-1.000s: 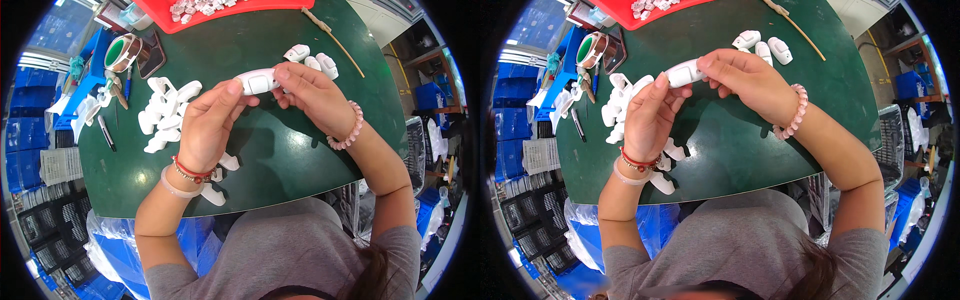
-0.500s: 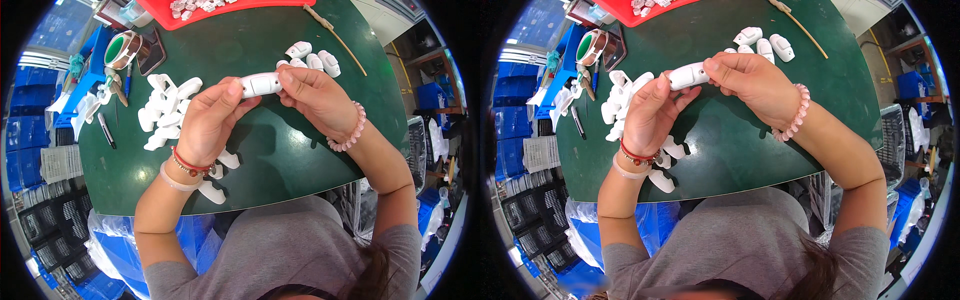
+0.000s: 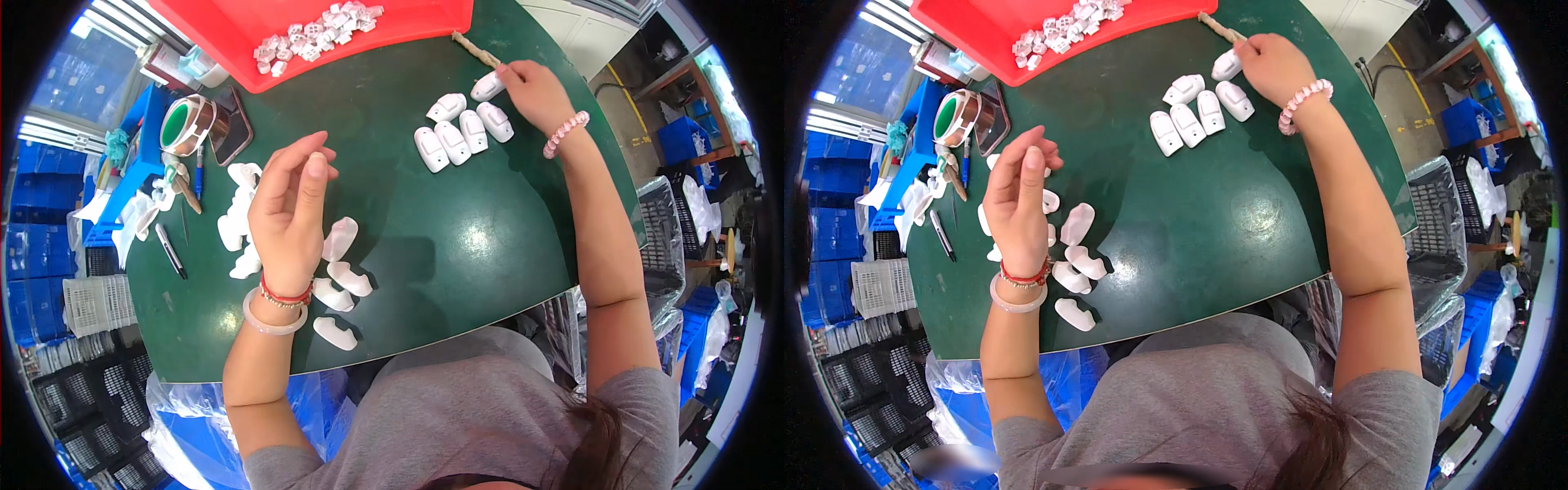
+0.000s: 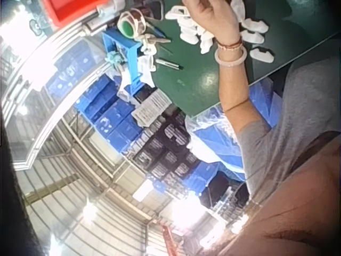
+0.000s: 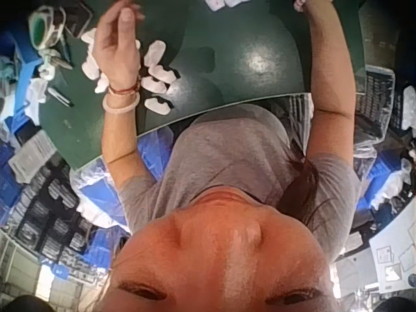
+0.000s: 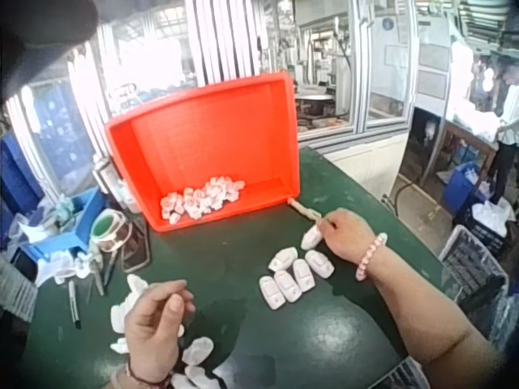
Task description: The person assembles small white plastic electronic components by hand on a green work table.
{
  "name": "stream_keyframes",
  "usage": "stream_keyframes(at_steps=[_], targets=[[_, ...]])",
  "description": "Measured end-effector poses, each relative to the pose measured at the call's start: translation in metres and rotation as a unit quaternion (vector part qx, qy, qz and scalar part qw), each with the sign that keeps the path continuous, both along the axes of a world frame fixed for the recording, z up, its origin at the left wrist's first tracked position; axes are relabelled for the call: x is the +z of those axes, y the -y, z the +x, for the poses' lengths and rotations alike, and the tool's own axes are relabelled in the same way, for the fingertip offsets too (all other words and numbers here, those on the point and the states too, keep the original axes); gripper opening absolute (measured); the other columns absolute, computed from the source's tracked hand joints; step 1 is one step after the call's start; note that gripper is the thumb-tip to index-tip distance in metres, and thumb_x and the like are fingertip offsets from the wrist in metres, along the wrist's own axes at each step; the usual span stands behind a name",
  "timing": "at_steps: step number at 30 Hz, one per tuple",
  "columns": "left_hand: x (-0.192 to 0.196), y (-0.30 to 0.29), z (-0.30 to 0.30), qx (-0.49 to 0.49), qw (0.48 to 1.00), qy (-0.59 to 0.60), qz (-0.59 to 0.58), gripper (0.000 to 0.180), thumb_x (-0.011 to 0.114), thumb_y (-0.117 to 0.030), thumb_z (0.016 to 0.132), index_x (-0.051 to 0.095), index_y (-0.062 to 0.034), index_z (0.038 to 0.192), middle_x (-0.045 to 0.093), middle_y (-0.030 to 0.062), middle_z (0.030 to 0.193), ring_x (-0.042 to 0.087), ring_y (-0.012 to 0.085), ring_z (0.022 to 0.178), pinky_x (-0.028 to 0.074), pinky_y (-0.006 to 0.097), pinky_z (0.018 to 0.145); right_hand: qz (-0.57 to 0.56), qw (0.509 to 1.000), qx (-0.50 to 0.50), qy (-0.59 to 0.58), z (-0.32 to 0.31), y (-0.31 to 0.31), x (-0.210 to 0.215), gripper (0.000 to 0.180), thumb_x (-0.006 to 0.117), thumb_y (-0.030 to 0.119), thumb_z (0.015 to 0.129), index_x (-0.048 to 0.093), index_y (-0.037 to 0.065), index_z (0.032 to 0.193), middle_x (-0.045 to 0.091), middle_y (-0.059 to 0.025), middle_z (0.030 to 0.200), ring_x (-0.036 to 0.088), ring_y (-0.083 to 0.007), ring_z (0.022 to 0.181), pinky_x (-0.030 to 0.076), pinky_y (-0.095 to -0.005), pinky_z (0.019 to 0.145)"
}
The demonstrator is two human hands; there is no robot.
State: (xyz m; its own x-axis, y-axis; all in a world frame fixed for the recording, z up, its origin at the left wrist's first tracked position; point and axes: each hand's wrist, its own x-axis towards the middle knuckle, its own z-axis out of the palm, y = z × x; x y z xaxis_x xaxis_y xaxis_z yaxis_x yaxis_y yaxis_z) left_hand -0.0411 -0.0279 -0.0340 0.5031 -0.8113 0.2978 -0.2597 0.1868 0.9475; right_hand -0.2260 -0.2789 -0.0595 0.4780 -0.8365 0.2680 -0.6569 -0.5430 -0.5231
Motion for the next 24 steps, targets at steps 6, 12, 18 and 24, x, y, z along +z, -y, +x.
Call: stream_keyframes(at_steps=[6,12,18,24], targets=[[0.033,-0.013,0.014,-0.065,0.910,0.369,0.178,0.023,0.065,-0.018,0.076,0.062,-0.0009,0.090,0.056,0.0108,0.083,0.054,0.0252,0.076,0.043,0.031,0.070,-0.086,0.996,-0.014,0.022,0.009,-0.012,0.000,0.030,0.059,0.030,0.080,0.061,0.000,0.083,0.059,-0.0127,0.079,0.056,-0.0230,0.070,0.044,-0.0322,0.063],[0.022,-0.036,-0.004,-0.089,0.787,0.522,0.317,0.022,0.066,-0.018,0.071,0.060,-0.0013,0.084,0.056,0.0117,0.080,0.055,0.0286,0.076,0.044,0.037,0.067,0.006,0.997,-0.002,0.076,0.023,-0.040,0.028,0.028,0.062,0.028,0.078,0.061,0.001,0.074,0.059,-0.0117,0.063,0.056,-0.0254,0.056,0.043,-0.0341,0.054],[0.015,-0.031,0.002,-0.017,0.868,0.474,0.149,0.017,0.059,-0.008,0.077,0.057,-0.0044,0.094,0.052,0.0092,0.092,0.057,0.0242,0.072,0.047,0.033,0.060,-0.027,0.991,0.088,0.093,0.071,-0.037,0.026,0.027,0.053,0.027,0.083,0.059,0.002,0.090,0.062,-0.0162,0.081,0.059,-0.0331,0.075,0.046,-0.0390,0.068],[0.007,-0.011,0.000,-0.035,0.997,-0.050,0.056,0.029,0.049,-0.020,0.090,0.048,-0.0041,0.114,0.052,0.0044,0.096,0.055,0.0103,0.063,0.048,0.021,0.049,-0.049,0.990,0.135,0.009,0.153,0.012,0.025,0.037,0.051,0.025,0.082,0.049,0.000,0.110,0.059,-0.0232,0.095,0.057,-0.0356,0.092,0.044,-0.0405,0.081]])
